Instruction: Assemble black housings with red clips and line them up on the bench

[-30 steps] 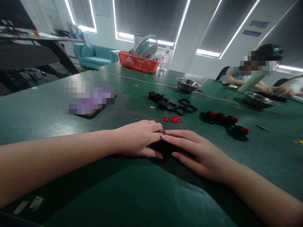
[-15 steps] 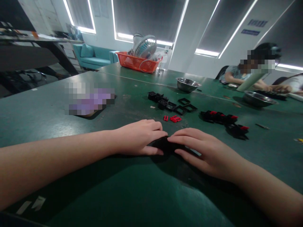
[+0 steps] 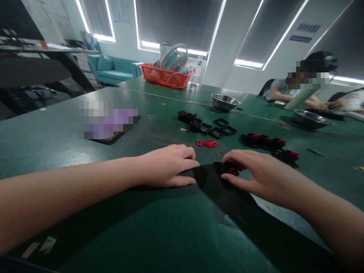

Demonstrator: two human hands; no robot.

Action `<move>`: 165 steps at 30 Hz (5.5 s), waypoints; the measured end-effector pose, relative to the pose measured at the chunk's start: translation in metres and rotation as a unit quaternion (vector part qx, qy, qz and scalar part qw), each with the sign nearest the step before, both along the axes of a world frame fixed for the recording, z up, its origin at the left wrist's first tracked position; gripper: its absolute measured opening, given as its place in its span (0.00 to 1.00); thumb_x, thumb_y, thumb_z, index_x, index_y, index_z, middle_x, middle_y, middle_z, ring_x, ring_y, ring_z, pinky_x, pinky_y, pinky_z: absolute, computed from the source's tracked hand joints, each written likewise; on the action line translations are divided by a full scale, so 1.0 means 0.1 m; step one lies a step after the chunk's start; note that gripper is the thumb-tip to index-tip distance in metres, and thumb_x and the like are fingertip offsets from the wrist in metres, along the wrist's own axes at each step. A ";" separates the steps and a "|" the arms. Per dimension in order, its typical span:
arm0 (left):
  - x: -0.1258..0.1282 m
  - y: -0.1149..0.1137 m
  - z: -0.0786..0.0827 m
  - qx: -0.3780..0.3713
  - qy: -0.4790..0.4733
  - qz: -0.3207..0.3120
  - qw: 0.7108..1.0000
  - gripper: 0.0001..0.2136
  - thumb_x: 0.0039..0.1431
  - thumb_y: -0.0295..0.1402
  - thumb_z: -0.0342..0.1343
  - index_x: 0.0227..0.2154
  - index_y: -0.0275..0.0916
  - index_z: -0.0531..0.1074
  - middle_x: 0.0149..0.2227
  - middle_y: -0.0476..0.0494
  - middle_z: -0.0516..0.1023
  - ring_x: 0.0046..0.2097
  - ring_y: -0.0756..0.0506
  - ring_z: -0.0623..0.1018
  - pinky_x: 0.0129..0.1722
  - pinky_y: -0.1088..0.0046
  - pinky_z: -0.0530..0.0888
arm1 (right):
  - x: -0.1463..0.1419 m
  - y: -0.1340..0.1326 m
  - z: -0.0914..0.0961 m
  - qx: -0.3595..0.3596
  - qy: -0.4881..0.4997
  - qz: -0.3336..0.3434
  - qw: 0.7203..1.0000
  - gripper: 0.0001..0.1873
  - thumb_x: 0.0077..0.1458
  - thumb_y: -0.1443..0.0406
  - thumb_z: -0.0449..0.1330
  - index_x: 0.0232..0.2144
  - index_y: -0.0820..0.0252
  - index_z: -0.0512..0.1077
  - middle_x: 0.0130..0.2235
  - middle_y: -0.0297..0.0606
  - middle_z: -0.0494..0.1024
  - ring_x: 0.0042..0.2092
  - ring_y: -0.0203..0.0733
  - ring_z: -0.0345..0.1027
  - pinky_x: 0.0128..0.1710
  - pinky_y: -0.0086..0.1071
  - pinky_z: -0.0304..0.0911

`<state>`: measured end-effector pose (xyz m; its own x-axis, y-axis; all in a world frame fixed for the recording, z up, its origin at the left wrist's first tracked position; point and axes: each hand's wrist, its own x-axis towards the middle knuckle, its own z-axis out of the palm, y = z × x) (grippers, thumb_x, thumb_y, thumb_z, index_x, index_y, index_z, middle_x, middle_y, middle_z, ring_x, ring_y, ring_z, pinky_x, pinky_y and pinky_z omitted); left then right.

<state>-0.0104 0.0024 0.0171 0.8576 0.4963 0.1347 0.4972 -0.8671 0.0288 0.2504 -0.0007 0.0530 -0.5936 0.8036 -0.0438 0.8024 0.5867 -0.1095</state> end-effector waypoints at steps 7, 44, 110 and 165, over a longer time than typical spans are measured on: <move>0.00 -0.01 0.01 -0.004 0.004 0.005 1.000 0.22 0.66 0.43 0.48 0.55 0.33 0.70 0.50 0.33 0.70 0.50 0.37 0.72 0.51 0.62 0.69 | 0.11 0.08 0.07 -0.018 -0.051 -0.094 0.994 0.14 0.55 0.53 0.55 0.38 0.55 0.70 0.37 0.42 0.78 0.37 0.51 0.73 0.35 0.45 0.66; 0.01 -0.02 0.03 -0.013 0.017 0.018 1.000 0.22 0.66 0.43 0.49 0.56 0.35 0.69 0.53 0.34 0.70 0.52 0.39 0.71 0.53 0.63 0.68 | 0.63 0.44 0.19 0.001 -0.145 -0.296 0.944 0.12 0.49 0.59 0.59 0.36 0.58 0.72 0.36 0.45 0.80 0.37 0.53 0.74 0.39 0.43 0.66; 0.02 0.10 0.00 0.006 -0.079 0.007 0.997 0.15 0.66 0.35 0.50 0.50 0.34 0.71 0.47 0.35 0.73 0.48 0.42 0.74 0.50 0.65 0.71 | 0.20 0.23 -0.08 0.083 -0.010 -0.106 0.991 0.21 0.59 0.56 0.51 0.46 0.61 0.74 0.46 0.50 0.76 0.45 0.54 0.72 0.47 0.48 0.66; 0.03 -0.01 0.10 0.082 0.108 0.177 0.975 0.27 0.59 0.19 0.48 0.62 0.36 0.58 0.62 0.28 0.59 0.57 0.35 0.72 0.52 0.60 0.74 | 0.01 0.15 -0.22 0.092 -0.019 0.007 0.996 0.16 0.62 0.65 0.48 0.47 0.62 0.71 0.46 0.47 0.73 0.40 0.47 0.74 0.43 0.43 0.69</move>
<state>-0.0079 0.0009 0.0272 0.6542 0.7529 0.0725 0.7448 -0.6246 -0.2348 0.2516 0.0142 0.0314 -0.6060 0.7912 0.0816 0.7951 0.6057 0.0312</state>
